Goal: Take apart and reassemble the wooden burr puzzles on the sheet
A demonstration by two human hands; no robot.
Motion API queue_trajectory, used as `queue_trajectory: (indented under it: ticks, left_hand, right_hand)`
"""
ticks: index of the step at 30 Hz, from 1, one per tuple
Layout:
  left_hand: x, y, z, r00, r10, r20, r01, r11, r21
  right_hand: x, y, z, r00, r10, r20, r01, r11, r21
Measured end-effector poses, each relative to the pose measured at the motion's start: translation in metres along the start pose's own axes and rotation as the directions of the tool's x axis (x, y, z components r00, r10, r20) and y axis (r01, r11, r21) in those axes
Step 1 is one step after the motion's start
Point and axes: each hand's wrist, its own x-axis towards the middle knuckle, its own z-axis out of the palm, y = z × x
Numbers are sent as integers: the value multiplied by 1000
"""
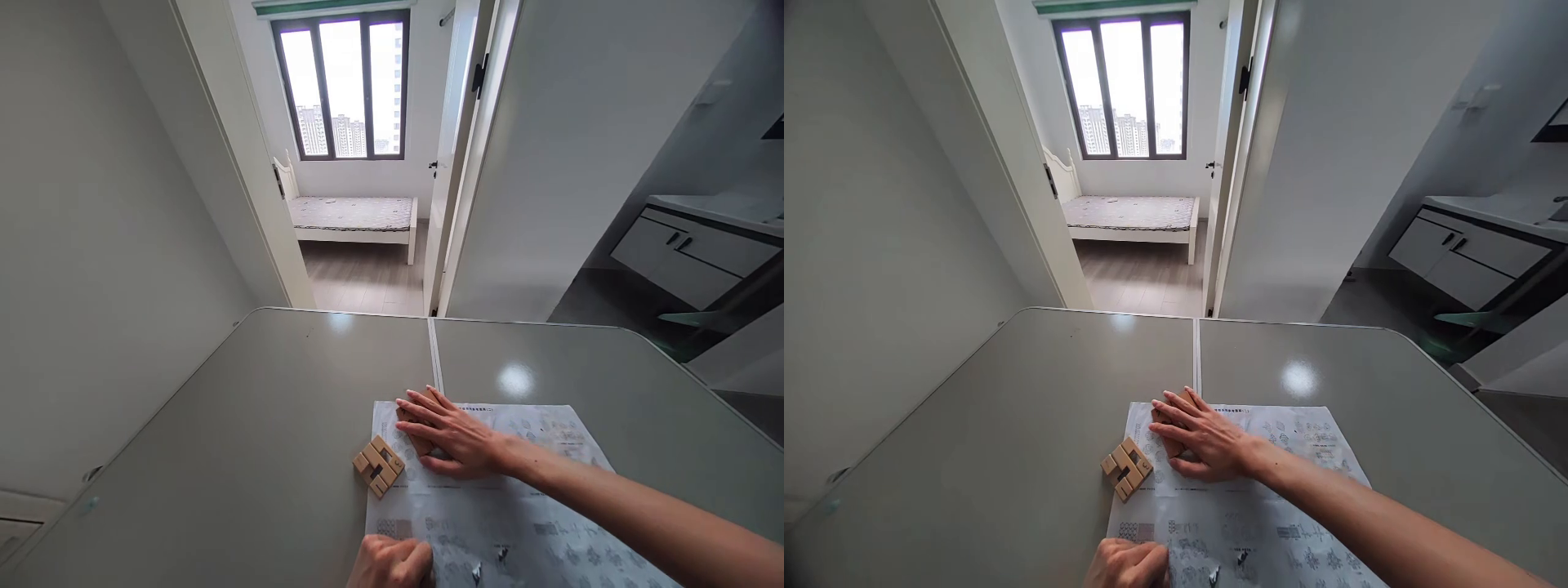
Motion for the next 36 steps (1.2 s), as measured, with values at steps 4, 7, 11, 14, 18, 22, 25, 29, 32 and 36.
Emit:
queue_trajectory:
  ticks: [4, 7, 11, 14, 18, 22, 25, 29, 32, 36]
  left_hand:
    - [2, 1, -1, 1000, -2, -11, 2, 1000, 3]
    - [5, 1, -3, 1000, -5, -26, 5, 1000, 12]
    - [8, 1, -4, 999, -8, -43, 9, 1000, 14]
    - [9, 1, -3, 998, -16, -64, 17, 1000, 14]
    - [11, 2, -7, 998, -50, -35, 50, 999, 7]
    - [14, 5, -14, 996, -83, 16, 83, 997, 10]
    - [13, 6, -18, 992, -108, 59, 106, 994, 30]
    - [18, 7, -22, 990, -76, 120, 72, 997, 43]
    - [35, 12, -26, 988, -62, 143, 55, 997, 52]
    - [67, 24, -29, 982, -113, 154, 123, 990, -61]
  right_hand:
    - [-20, -20, 0, 995, 75, -60, -75, 997, -6]
    - [-36, -36, 1, 987, 121, -103, -120, 993, 11]
    - [-57, -57, 6, 973, 184, -137, -180, 983, 43]
    - [-70, -71, 12, 958, 231, -172, -225, 973, 54]
    - [-87, -90, 23, 921, 338, -192, -333, 941, 59]
    - [-103, -106, 36, 864, 415, -287, -414, 908, 65]
    - [-112, -117, 46, 775, 480, -411, -484, 869, 102]
    - [-121, -129, 59, 570, 644, -511, -631, 741, 229]
    - [-125, -135, 66, 482, 698, -530, -674, 682, 285]
    - [-130, -139, 70, 463, 708, -534, -674, 672, 306]
